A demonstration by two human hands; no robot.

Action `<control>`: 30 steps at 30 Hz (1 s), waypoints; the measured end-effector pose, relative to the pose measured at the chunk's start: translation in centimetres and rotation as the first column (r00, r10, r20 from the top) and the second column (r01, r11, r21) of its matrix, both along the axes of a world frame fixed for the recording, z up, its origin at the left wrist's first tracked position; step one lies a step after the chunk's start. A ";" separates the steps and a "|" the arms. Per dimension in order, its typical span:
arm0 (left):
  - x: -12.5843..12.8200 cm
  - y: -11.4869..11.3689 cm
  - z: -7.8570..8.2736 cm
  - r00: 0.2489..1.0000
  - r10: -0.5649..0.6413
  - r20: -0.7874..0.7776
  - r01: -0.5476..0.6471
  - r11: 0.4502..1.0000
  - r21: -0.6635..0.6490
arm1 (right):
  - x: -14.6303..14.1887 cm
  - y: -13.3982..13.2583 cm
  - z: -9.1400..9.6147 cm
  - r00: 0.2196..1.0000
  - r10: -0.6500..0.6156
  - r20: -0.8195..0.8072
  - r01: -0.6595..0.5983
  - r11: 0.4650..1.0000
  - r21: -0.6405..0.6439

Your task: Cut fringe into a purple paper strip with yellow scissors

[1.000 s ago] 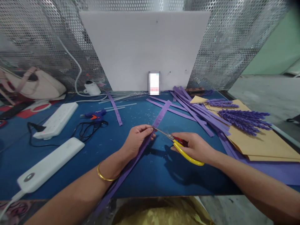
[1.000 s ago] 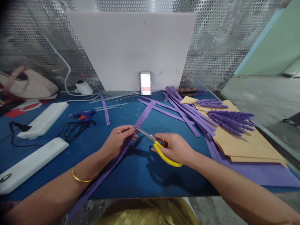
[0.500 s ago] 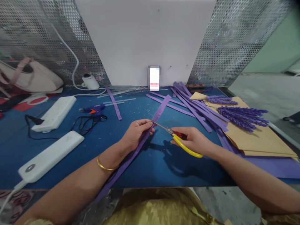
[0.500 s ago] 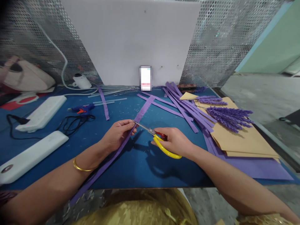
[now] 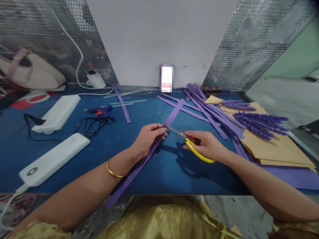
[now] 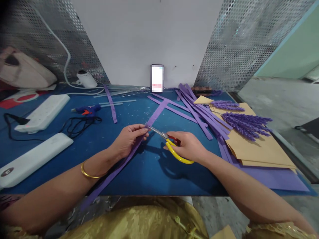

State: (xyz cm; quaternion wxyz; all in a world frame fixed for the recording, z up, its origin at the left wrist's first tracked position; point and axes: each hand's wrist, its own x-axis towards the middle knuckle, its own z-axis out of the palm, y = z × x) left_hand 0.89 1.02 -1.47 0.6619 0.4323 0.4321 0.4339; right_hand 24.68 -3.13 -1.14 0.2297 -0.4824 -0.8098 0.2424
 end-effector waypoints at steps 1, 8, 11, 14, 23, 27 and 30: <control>0.0 0.0 0.0 1.000 0.001 0.000 -0.001 1.000 0.003 | 0.0 -0.1 0.1 1.000 -0.002 -0.002 0.002 1.000 0.007; -0.1 -0.1 -0.1 1.000 -0.004 -0.019 0.005 0.996 0.088 | -0.1 -0.3 0.0 1.000 -0.014 -0.024 0.013 1.000 -0.012; -0.1 -0.1 -0.1 1.000 0.002 -0.014 -0.001 0.997 0.081 | -0.2 -0.3 0.0 0.998 -0.005 -0.056 0.002 0.999 -0.047; -0.1 -0.2 0.0 1.000 -0.005 -0.001 0.006 0.997 0.079 | -0.2 -0.5 0.3 0.997 -0.017 -0.077 0.012 0.998 -0.064; -0.2 -0.2 0.3 0.998 -0.018 0.059 0.017 1.000 0.016 | -0.4 -0.8 1.3 0.982 0.011 -0.190 -0.056 0.971 -0.233; -0.3 -0.2 0.5 0.994 -0.046 0.100 0.047 0.999 -0.011 | -0.3 -0.9 1.0 0.977 -0.025 -0.212 -0.033 0.964 -0.264; -0.4 -0.1 0.7 0.989 -0.067 0.134 0.077 0.995 -0.071 | -0.1 -0.7 0.8 0.965 -0.044 -0.260 -0.045 0.944 -0.326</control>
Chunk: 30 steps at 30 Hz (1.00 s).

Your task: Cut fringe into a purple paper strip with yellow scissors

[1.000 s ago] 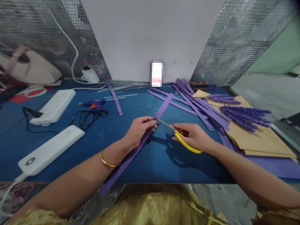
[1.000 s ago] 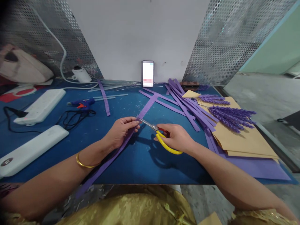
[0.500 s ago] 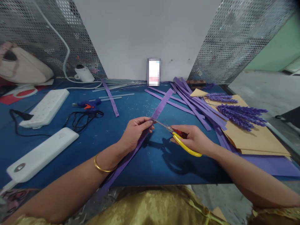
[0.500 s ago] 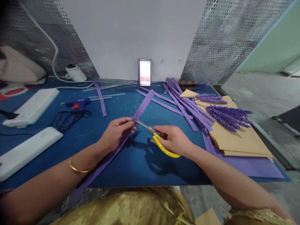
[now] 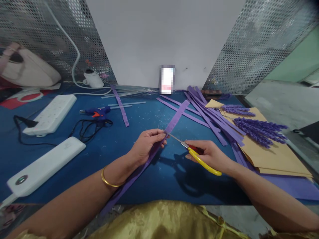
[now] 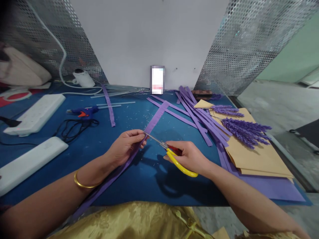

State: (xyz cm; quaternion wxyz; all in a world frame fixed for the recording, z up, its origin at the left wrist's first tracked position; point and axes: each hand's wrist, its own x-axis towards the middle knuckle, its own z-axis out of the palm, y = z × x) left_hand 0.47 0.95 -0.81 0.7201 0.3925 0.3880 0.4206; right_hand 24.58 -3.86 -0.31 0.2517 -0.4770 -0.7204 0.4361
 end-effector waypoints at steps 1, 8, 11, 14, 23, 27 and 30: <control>0.0 0.0 0.0 1.000 -0.010 0.010 0.011 1.000 -0.021 | 0.0 0.1 -0.1 1.000 0.005 -0.021 -0.005 1.000 -0.026; 0.0 0.0 -0.3 0.999 -0.002 -0.047 0.000 0.999 -0.038 | -0.1 0.4 -1.1 0.999 -0.038 -0.029 0.037 0.999 -0.030; 0.1 -0.1 -0.3 0.992 0.060 -0.108 -0.056 0.998 0.042 | 0.0 0.2 -1.2 0.990 -0.079 0.120 0.058 0.983 0.173; 0.1 -0.1 -0.1 0.983 0.100 -0.157 -0.085 0.991 0.099 | 0.0 0.1 -0.9 0.958 -0.111 0.266 0.022 0.949 0.314; 0.0 -0.3 0.2 0.963 0.117 -0.242 -0.075 0.981 0.176 | 0.1 0.0 -1.2 0.976 -0.052 0.212 -0.005 0.965 0.261; 0.1 -0.3 0.2 0.956 0.131 -0.263 -0.081 0.978 0.192 | 0.1 -0.1 -0.8 0.976 -0.042 0.213 -0.017 0.964 0.264; 0.1 -0.3 0.2 0.959 0.132 -0.252 -0.085 0.978 0.190 | -0.1 -0.2 -0.4 0.975 -0.035 0.221 -0.024 0.965 0.260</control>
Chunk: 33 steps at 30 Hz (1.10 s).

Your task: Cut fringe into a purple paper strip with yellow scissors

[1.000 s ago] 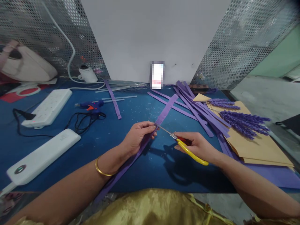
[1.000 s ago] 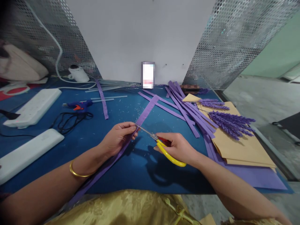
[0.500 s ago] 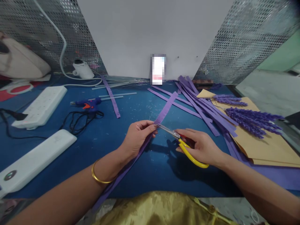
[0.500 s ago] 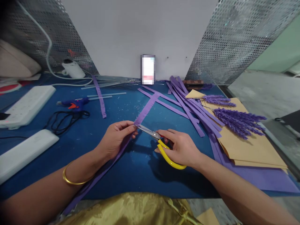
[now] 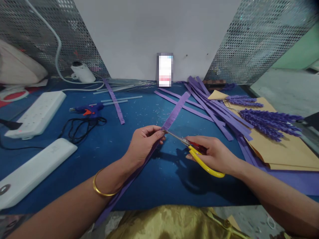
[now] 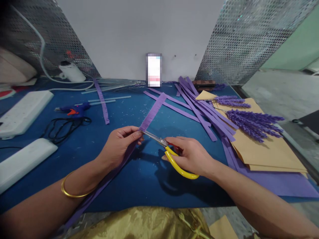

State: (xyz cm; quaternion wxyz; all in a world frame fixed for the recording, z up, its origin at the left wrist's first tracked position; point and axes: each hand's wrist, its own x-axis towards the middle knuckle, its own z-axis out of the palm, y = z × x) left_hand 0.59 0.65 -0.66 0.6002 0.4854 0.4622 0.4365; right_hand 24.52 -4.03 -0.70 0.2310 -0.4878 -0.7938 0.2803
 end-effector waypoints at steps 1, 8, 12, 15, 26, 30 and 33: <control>0.0 0.0 0.0 1.000 -0.002 0.005 0.002 1.000 -0.004 | 0.0 0.0 0.1 1.000 0.004 0.000 -0.004 1.000 -0.002; 0.0 0.0 -0.2 0.999 0.000 0.032 0.002 0.999 -0.047 | 0.1 0.0 0.1 0.999 0.030 0.023 -0.031 0.999 0.039; 0.0 0.0 -0.3 0.999 0.007 0.033 -0.006 0.998 -0.055 | 0.2 -0.1 0.0 0.999 0.021 0.036 -0.023 0.998 0.064; 0.0 0.0 -0.4 0.999 0.015 0.039 -0.013 0.998 -0.057 | 0.0 -0.1 -0.1 1.000 0.012 0.024 -0.013 0.999 0.046; 0.1 -0.1 -0.3 0.998 -0.030 0.055 0.033 0.997 -0.068 | 0.0 -0.1 -0.1 0.999 0.018 0.051 -0.020 0.999 0.045; 0.0 0.0 -0.3 0.997 -0.032 0.066 0.036 0.997 -0.064 | 0.1 -0.2 0.0 0.999 0.020 0.031 -0.022 0.999 0.042; 0.1 -0.1 -0.3 0.997 -0.033 0.074 0.038 0.997 -0.066 | 0.1 -0.2 0.0 0.999 0.010 0.036 -0.011 0.999 0.040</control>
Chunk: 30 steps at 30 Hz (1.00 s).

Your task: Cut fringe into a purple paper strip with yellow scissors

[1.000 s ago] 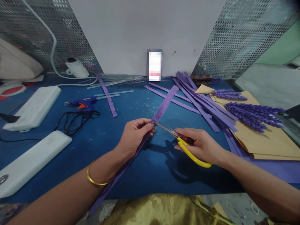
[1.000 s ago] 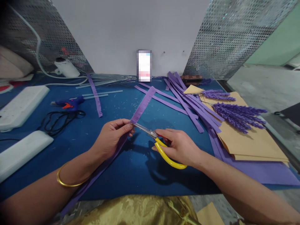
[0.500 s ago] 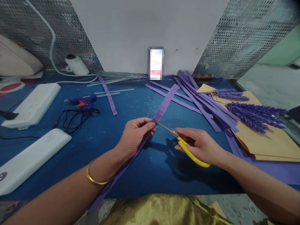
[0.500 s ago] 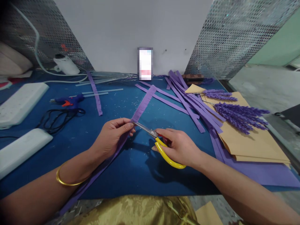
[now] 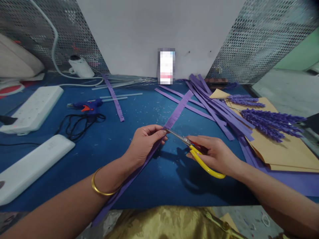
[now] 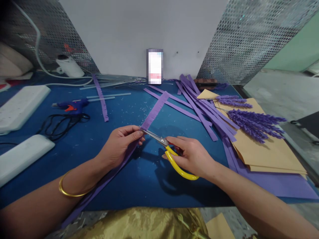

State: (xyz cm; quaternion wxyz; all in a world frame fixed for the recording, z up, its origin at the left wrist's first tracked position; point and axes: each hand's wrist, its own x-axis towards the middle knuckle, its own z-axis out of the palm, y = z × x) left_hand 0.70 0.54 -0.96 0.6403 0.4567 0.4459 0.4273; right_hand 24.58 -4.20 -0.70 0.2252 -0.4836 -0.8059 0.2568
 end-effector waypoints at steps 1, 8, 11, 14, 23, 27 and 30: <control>0.0 0.0 0.0 1.000 0.003 0.002 -0.003 1.000 -0.006 | 0.0 0.0 0.0 1.000 -0.004 0.000 0.004 1.000 -0.004; 0.0 -0.2 0.1 1.000 0.021 -0.016 -0.021 1.000 -0.007 | 0.0 0.0 -0.1 1.000 0.000 -0.010 0.000 1.000 -0.012; 0.0 -0.1 0.0 1.000 0.016 -0.006 -0.016 1.000 -0.010 | 0.0 0.1 -0.1 0.999 -0.008 -0.032 0.007 0.999 -0.040; -0.1 0.0 -0.2 0.999 0.000 0.042 0.001 0.999 -0.045 | 0.0 0.2 0.1 0.996 -0.018 -0.085 0.006 0.990 -0.142; 0.1 0.3 -0.1 0.991 -0.027 0.129 0.047 0.988 -0.148 | -0.1 0.6 -0.4 0.961 -0.064 -0.267 -0.034 0.937 -0.348; 0.1 0.2 -0.3 0.996 0.038 0.085 -0.024 0.987 -0.156 | -0.2 0.7 -0.6 0.966 -0.059 -0.251 -0.025 0.947 -0.320; 0.1 0.3 -0.2 0.993 0.080 0.083 -0.065 0.983 -0.172 | -0.2 0.7 -0.7 0.968 -0.061 -0.242 -0.022 0.945 -0.327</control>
